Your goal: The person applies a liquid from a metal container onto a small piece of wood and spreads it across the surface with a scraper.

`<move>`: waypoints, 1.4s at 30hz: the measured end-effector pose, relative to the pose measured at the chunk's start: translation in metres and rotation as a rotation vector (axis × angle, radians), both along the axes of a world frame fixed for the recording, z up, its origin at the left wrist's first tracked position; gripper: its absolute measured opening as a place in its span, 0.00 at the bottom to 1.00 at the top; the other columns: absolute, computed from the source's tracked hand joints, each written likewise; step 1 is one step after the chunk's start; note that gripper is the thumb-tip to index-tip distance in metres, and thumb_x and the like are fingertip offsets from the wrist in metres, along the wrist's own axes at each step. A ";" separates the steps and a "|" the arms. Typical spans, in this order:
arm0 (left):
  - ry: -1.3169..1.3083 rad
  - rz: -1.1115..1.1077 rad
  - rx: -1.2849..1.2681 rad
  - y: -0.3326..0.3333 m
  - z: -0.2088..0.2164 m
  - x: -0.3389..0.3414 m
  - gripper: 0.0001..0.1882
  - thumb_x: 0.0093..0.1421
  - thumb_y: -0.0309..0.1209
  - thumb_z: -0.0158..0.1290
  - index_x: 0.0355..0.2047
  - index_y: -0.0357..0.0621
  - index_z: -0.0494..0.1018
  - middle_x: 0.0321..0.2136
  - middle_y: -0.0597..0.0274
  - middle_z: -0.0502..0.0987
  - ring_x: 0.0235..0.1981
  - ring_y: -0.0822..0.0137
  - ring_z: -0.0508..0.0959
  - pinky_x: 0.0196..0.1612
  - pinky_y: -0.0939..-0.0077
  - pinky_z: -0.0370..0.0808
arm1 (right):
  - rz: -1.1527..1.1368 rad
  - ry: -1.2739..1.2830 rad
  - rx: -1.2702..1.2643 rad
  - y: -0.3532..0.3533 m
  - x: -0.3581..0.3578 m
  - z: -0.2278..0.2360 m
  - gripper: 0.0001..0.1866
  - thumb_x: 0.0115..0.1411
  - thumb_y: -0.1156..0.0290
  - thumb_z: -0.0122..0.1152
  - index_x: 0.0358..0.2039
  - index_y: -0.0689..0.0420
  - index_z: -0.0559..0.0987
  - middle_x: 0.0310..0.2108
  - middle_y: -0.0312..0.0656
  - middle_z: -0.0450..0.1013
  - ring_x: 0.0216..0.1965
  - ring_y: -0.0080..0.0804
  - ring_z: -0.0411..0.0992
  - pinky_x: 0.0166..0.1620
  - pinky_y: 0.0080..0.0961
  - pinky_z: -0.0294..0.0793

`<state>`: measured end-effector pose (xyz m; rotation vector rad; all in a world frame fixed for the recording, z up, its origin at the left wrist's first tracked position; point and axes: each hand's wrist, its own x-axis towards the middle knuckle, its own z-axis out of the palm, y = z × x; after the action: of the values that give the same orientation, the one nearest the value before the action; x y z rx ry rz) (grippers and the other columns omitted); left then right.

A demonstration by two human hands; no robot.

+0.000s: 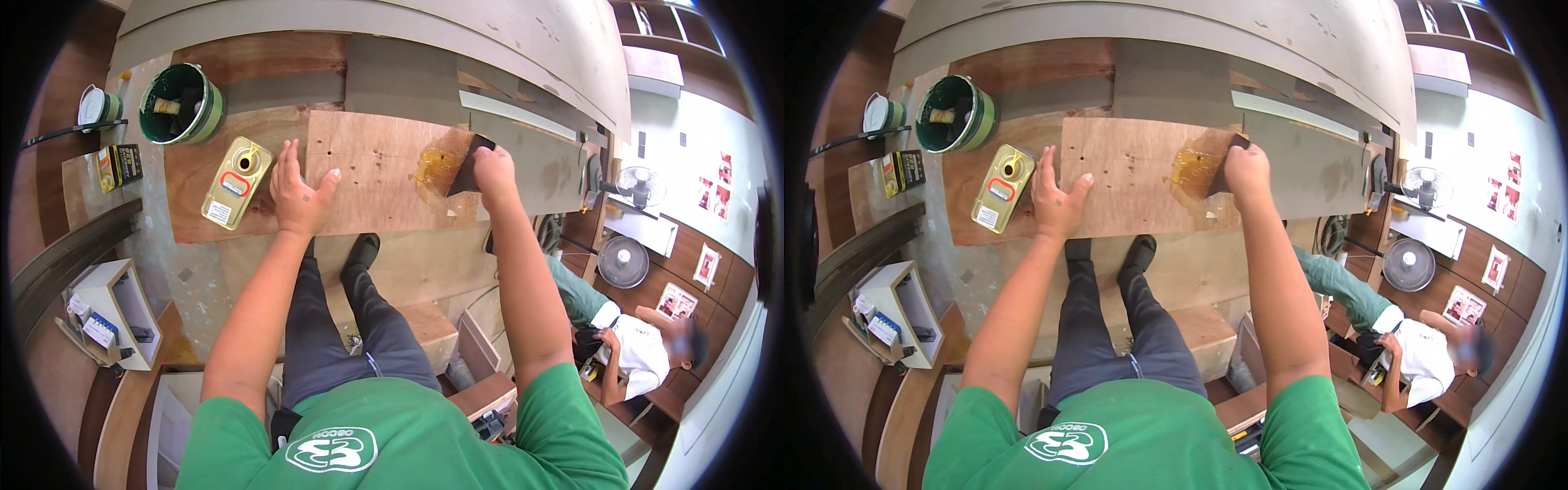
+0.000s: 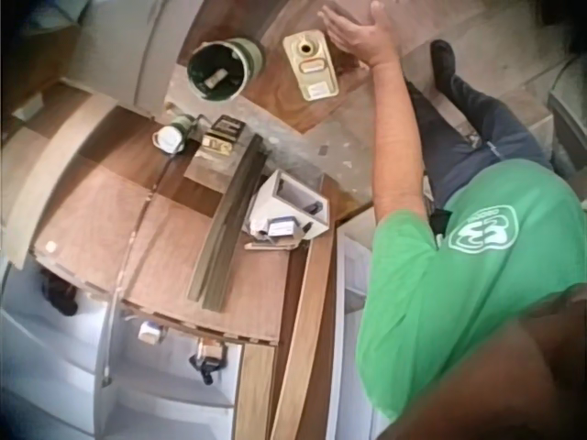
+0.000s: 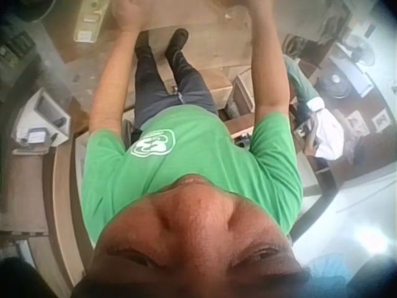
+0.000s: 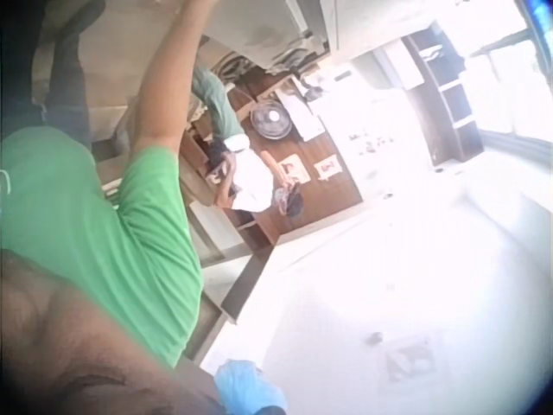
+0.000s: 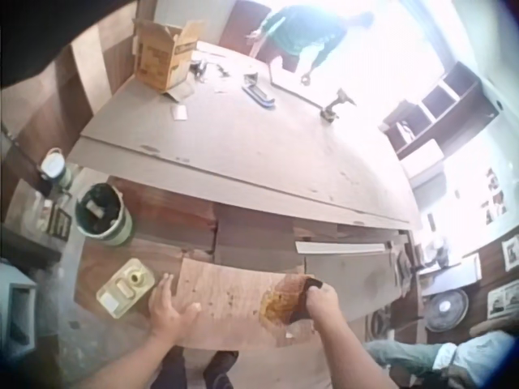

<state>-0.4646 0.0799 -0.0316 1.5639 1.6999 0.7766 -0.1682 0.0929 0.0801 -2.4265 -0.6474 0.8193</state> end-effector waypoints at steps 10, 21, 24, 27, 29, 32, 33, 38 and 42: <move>-0.063 -0.005 -0.052 0.001 -0.002 0.001 0.48 0.52 0.49 0.62 0.67 0.40 0.58 0.68 0.46 0.59 0.68 0.47 0.59 0.69 0.53 0.54 | -0.058 0.121 0.001 0.004 0.056 -0.003 0.08 0.55 0.74 0.47 0.31 0.60 0.75 0.25 0.39 0.70 0.26 0.29 0.66 0.32 0.32 0.68; -0.070 -0.006 -0.056 0.001 0.000 0.000 0.47 0.52 0.49 0.62 0.67 0.40 0.58 0.68 0.46 0.60 0.67 0.47 0.60 0.69 0.55 0.54 | 0.201 -0.017 -0.059 0.025 0.021 -0.006 0.13 0.57 0.72 0.46 0.35 0.65 0.77 0.29 0.47 0.76 0.31 0.38 0.73 0.38 0.34 0.72; -0.042 -0.002 -0.012 0.001 0.002 0.001 0.45 0.52 0.45 0.64 0.66 0.38 0.60 0.66 0.42 0.62 0.66 0.45 0.63 0.68 0.55 0.59 | 0.272 -0.113 -0.100 0.036 0.013 -0.008 0.15 0.57 0.70 0.46 0.36 0.67 0.77 0.32 0.55 0.77 0.35 0.48 0.75 0.43 0.38 0.73; -0.053 0.005 0.005 0.000 0.000 -0.002 0.45 0.52 0.45 0.64 0.66 0.37 0.60 0.66 0.42 0.62 0.66 0.45 0.63 0.68 0.56 0.59 | 0.323 -0.165 -0.118 0.047 -0.004 -0.010 0.17 0.57 0.68 0.47 0.38 0.68 0.78 0.36 0.61 0.77 0.41 0.56 0.75 0.47 0.41 0.73; -0.055 0.004 0.003 0.000 0.000 0.000 0.45 0.52 0.45 0.64 0.66 0.37 0.59 0.66 0.42 0.62 0.66 0.45 0.63 0.68 0.56 0.59 | 0.329 -0.180 -0.118 0.054 -0.011 -0.013 0.18 0.57 0.67 0.47 0.38 0.68 0.78 0.39 0.63 0.77 0.43 0.59 0.75 0.49 0.42 0.72; -0.055 0.003 -0.001 0.000 -0.001 0.000 0.45 0.52 0.45 0.64 0.66 0.37 0.59 0.66 0.42 0.62 0.65 0.45 0.63 0.68 0.56 0.59 | 0.429 -0.190 -0.124 0.063 -0.036 -0.009 0.19 0.58 0.67 0.46 0.39 0.69 0.77 0.41 0.65 0.76 0.45 0.61 0.73 0.51 0.43 0.71; -0.055 0.002 -0.004 0.000 -0.001 -0.001 0.45 0.53 0.45 0.64 0.66 0.37 0.59 0.66 0.42 0.62 0.65 0.45 0.63 0.67 0.56 0.59 | 0.431 -0.187 -0.123 0.066 -0.043 -0.007 0.19 0.58 0.67 0.46 0.39 0.69 0.77 0.41 0.65 0.76 0.45 0.61 0.73 0.51 0.43 0.71; -0.047 0.007 -0.010 0.000 -0.001 -0.003 0.45 0.53 0.45 0.64 0.66 0.37 0.59 0.66 0.43 0.62 0.66 0.45 0.63 0.67 0.56 0.59 | 0.420 -0.040 -0.102 0.073 -0.063 0.036 0.16 0.58 0.70 0.47 0.39 0.68 0.77 0.40 0.64 0.75 0.43 0.62 0.74 0.49 0.42 0.73; -0.049 0.005 -0.011 0.000 -0.001 -0.002 0.45 0.52 0.45 0.64 0.66 0.37 0.59 0.66 0.43 0.62 0.66 0.45 0.62 0.67 0.56 0.59 | 0.908 -0.483 0.057 0.019 -0.042 0.041 0.16 0.58 0.77 0.51 0.47 0.64 0.77 0.38 0.58 0.74 0.40 0.58 0.73 0.48 0.41 0.74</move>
<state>-0.4666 0.0801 -0.0324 1.5215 1.6709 0.7998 -0.2104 0.1119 0.1208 -2.2302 -1.9996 0.4771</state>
